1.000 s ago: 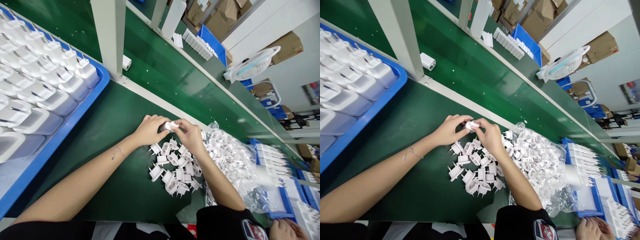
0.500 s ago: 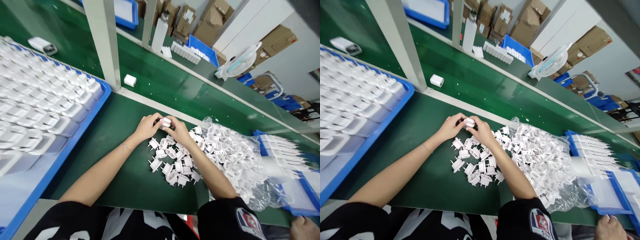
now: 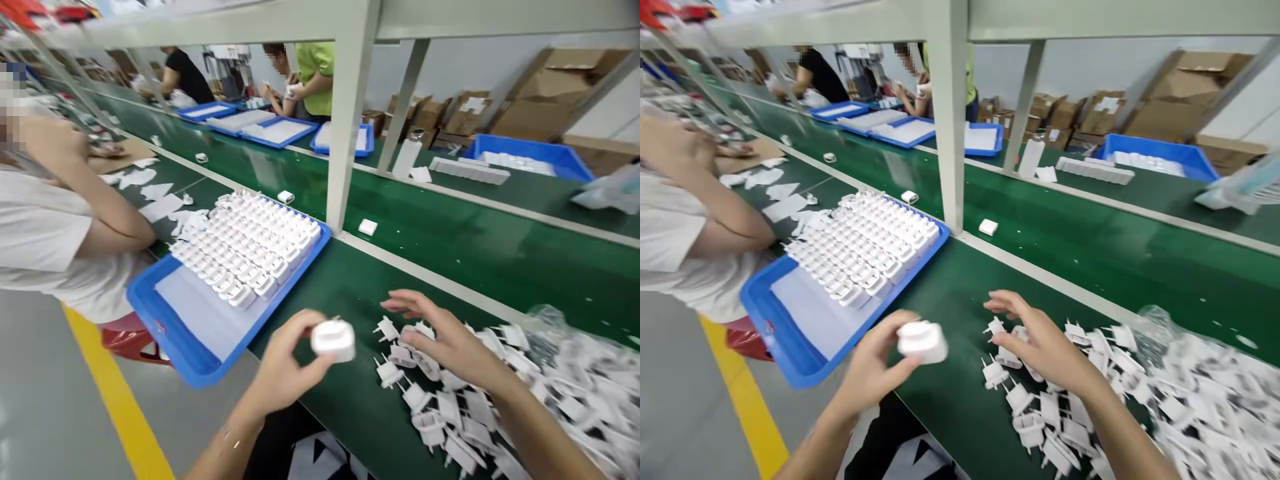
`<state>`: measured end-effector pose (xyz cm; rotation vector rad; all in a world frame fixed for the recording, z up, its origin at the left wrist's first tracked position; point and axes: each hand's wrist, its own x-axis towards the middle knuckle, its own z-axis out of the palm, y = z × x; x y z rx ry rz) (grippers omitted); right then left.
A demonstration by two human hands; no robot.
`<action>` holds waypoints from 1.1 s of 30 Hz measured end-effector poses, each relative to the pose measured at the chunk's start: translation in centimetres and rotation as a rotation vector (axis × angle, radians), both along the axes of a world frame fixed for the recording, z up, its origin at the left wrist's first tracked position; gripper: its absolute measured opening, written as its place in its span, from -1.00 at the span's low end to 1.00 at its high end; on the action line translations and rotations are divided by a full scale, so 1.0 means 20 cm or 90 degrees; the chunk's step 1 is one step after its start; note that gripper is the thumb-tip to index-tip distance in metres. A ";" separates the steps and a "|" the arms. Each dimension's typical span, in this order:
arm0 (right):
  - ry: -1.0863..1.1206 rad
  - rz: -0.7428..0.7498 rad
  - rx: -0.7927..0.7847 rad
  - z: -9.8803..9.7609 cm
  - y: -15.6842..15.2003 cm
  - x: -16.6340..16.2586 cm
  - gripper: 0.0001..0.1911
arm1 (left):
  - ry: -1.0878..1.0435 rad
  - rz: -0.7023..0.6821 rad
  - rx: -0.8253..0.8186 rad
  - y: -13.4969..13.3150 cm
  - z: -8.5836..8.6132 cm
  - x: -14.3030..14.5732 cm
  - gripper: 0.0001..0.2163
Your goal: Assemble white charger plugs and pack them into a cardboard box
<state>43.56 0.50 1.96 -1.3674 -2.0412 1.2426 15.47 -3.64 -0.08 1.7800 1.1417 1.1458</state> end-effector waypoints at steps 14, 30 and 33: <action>-0.144 0.046 0.057 -0.08 0.02 0.04 -0.60 | 0.450 0.453 -0.119 -0.01 -0.17 -0.49 -0.71; -0.417 -0.229 0.302 -0.46 0.92 0.01 -0.50 | 0.533 0.491 -0.254 0.06 -0.21 -0.50 -0.71; -0.452 -0.230 0.307 -0.52 0.97 0.01 -0.54 | 0.483 0.540 -0.191 -0.03 -0.18 -0.47 -0.65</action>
